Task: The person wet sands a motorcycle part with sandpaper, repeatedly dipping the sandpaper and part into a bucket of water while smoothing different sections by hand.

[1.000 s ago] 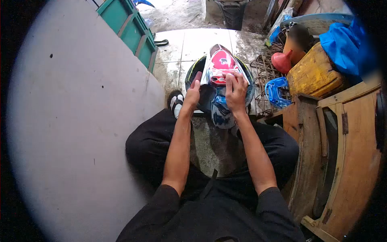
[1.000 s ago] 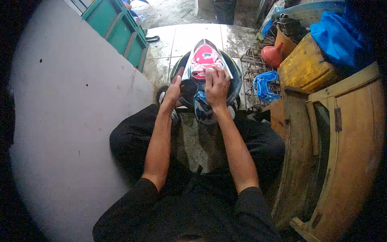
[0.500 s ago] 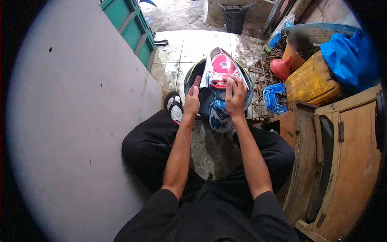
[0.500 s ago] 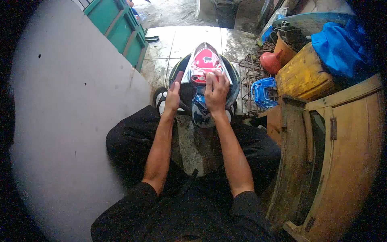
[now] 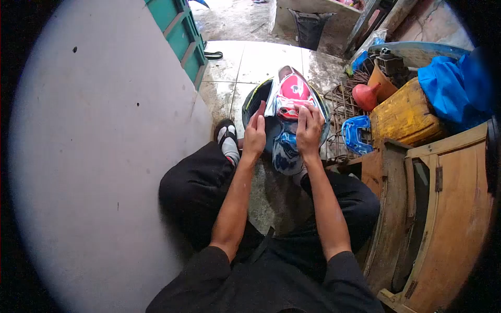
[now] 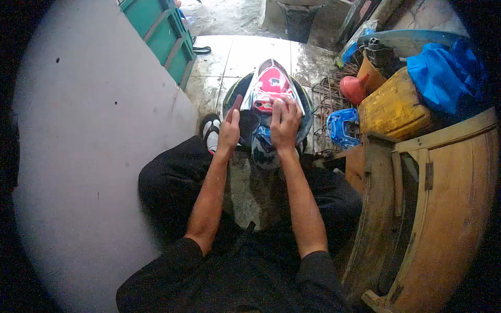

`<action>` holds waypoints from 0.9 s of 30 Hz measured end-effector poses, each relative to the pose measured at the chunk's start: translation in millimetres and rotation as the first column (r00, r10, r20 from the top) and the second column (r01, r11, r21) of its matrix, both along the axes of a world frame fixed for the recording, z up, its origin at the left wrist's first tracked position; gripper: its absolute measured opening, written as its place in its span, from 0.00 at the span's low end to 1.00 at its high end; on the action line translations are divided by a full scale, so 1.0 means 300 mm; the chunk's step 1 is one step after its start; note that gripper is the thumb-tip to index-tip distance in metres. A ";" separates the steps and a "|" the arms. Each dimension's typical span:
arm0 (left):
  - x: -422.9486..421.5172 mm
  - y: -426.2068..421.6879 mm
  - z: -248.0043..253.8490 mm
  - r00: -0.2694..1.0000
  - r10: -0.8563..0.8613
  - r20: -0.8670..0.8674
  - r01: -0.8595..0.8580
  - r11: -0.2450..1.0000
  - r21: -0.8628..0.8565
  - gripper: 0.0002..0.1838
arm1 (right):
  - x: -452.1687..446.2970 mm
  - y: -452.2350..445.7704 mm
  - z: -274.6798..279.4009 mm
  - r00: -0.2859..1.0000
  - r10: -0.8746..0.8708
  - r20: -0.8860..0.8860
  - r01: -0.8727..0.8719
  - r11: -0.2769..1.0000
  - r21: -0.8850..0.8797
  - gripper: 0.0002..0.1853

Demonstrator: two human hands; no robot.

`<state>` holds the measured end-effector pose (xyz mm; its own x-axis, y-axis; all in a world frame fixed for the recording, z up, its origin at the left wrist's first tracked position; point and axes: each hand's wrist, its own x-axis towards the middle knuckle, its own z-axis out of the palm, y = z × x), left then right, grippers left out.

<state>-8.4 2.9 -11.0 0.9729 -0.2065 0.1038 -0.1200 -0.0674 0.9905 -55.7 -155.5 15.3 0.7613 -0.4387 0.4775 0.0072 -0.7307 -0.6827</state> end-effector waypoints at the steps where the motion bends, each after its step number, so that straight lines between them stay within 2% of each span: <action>1: -0.004 0.007 0.007 1.000 0.000 -0.007 0.000 1.000 0.006 0.24 | -0.003 0.003 0.002 1.000 0.000 -0.007 0.000 1.000 0.006 0.17; 5: -0.018 -0.008 0.063 0.998 -0.025 -0.055 0.032 0.992 0.124 0.24 | 0.001 -0.006 0.008 0.999 0.033 0.027 -0.033 0.999 0.014 0.17; 7: -0.025 -0.029 0.053 0.967 0.045 0.252 -0.159 0.878 0.451 0.23 | 0.007 -0.008 -0.005 0.999 0.010 0.042 -0.009 1.000 -0.021 0.17; 9: -0.008 -0.062 0.067 0.954 0.024 0.298 -0.180 0.842 0.508 0.23 | 0.011 -0.008 -0.007 0.999 0.013 0.038 -0.012 1.000 -0.019 0.16; 11: 0.025 -0.086 0.089 0.948 -0.032 0.318 -0.197 0.725 0.660 0.23 | 0.009 -0.004 0.009 0.998 0.029 0.048 -0.029 1.000 -0.003 0.16; 13: 0.037 -0.070 0.091 0.946 -0.060 0.318 -0.182 0.713 0.677 0.22 | 0.009 0.001 0.018 0.998 0.033 0.047 -0.033 0.999 0.018 0.16; 16: -0.019 -0.038 0.079 0.936 -0.096 0.339 -0.165 0.731 0.662 0.23 | 0.005 -0.002 0.003 0.997 0.025 0.073 -0.022 0.999 -0.039 0.16; 19: -0.042 -0.051 0.083 0.943 -0.061 0.328 -0.196 0.695 0.692 0.23 | 0.005 0.005 -0.002 0.999 -0.022 0.039 0.023 1.000 -0.019 0.15; 20: -0.019 -0.055 0.087 0.941 -0.060 0.332 -0.188 0.723 0.665 0.23 | 0.006 0.002 -0.001 0.998 0.000 0.056 0.001 1.000 -0.018 0.15; 23: 0.054 -0.063 0.179 0.999 -0.041 0.022 0.016 0.742 0.671 0.24 | 0.001 0.003 0.000 0.997 0.018 0.073 -0.017 1.000 -0.016 0.15; 24: 0.054 -0.064 0.154 0.999 -0.041 0.032 0.009 0.742 0.670 0.24 | 0.001 0.003 0.001 0.997 0.009 0.071 -0.009 1.000 -0.010 0.15; 26: 0.041 -0.061 0.074 0.956 -0.071 0.284 -0.108 0.817 0.567 0.23 | 0.010 0.001 0.003 0.996 -0.005 0.085 0.005 1.000 -0.002 0.15; 27: 0.004 -0.054 0.080 0.963 -0.084 0.256 -0.054 0.869 0.491 0.24 | 0.010 -0.001 -0.003 0.998 0.004 0.067 -0.004 1.000 0.006 0.15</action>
<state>-7.1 -13.1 13.0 0.9208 -0.3121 0.2339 -0.3731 -0.5307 0.7610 -52.5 -155.9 14.4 0.7291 -0.4387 0.5253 0.0561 -0.7266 -0.6848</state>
